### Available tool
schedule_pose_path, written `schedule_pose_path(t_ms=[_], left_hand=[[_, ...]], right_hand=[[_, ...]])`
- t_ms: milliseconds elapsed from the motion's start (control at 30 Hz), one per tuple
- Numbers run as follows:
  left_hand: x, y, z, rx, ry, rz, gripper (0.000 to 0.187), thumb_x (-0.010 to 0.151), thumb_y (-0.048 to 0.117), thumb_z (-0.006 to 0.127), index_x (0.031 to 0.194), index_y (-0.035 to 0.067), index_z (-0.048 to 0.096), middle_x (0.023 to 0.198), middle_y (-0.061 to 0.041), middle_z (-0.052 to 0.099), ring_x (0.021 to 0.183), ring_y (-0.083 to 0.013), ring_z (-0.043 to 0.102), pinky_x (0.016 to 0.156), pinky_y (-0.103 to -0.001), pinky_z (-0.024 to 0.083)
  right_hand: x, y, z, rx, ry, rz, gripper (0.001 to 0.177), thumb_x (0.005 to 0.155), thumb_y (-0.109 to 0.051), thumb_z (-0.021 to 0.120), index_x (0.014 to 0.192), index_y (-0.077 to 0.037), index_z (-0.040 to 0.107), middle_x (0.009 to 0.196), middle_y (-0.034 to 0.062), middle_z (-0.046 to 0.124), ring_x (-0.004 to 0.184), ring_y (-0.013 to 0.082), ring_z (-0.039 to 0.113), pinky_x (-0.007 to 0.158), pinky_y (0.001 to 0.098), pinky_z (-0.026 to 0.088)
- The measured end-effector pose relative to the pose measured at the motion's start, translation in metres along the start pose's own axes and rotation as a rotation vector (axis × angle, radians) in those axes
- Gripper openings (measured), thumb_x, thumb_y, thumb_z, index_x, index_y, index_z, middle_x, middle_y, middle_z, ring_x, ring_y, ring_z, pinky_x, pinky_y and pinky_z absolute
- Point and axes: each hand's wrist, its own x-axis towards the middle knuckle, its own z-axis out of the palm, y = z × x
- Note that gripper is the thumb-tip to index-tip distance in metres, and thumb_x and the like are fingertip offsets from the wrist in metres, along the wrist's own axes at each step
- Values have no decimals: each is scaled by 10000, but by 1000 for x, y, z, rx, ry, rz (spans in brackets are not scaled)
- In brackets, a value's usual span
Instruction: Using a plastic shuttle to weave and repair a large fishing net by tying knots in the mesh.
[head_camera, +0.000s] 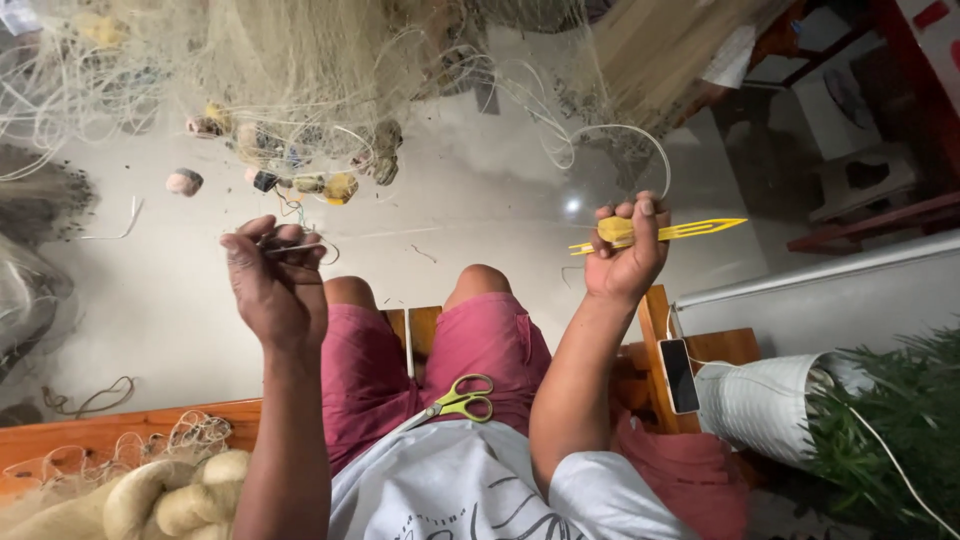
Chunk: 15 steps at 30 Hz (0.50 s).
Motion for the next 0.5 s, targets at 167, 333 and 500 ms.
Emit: schedule_pose_path(t_ms=[167,333,500], left_hand=[[6,-1,-13,-40,18,5,406,1003,469,455,1083,128,660,980,-76,739,931,-211,761,858,-307,664],[2,-20,-4,-150,16,-175,393,1003,447,489,1091,114,679,1024,-84,739,972,-215,752,887,-312,654],[-35,-44,33,-172,-18,-315,432,965,473,540,1148,112,690,1155,-96,716,1091,-228,720,944,-324,642]], right_hand=[[-5,-8,0,6,24,-11,111,979,-249,626,1040,-195,550,769,1,601,725,205,712,379,153,309],[-21,-10,-2,40,6,51,145,981,-312,598,1054,-190,568,736,12,612,681,204,708,354,145,293],[-45,-9,11,14,-59,71,174,981,-307,590,1052,-150,563,754,88,682,704,227,723,368,144,304]])
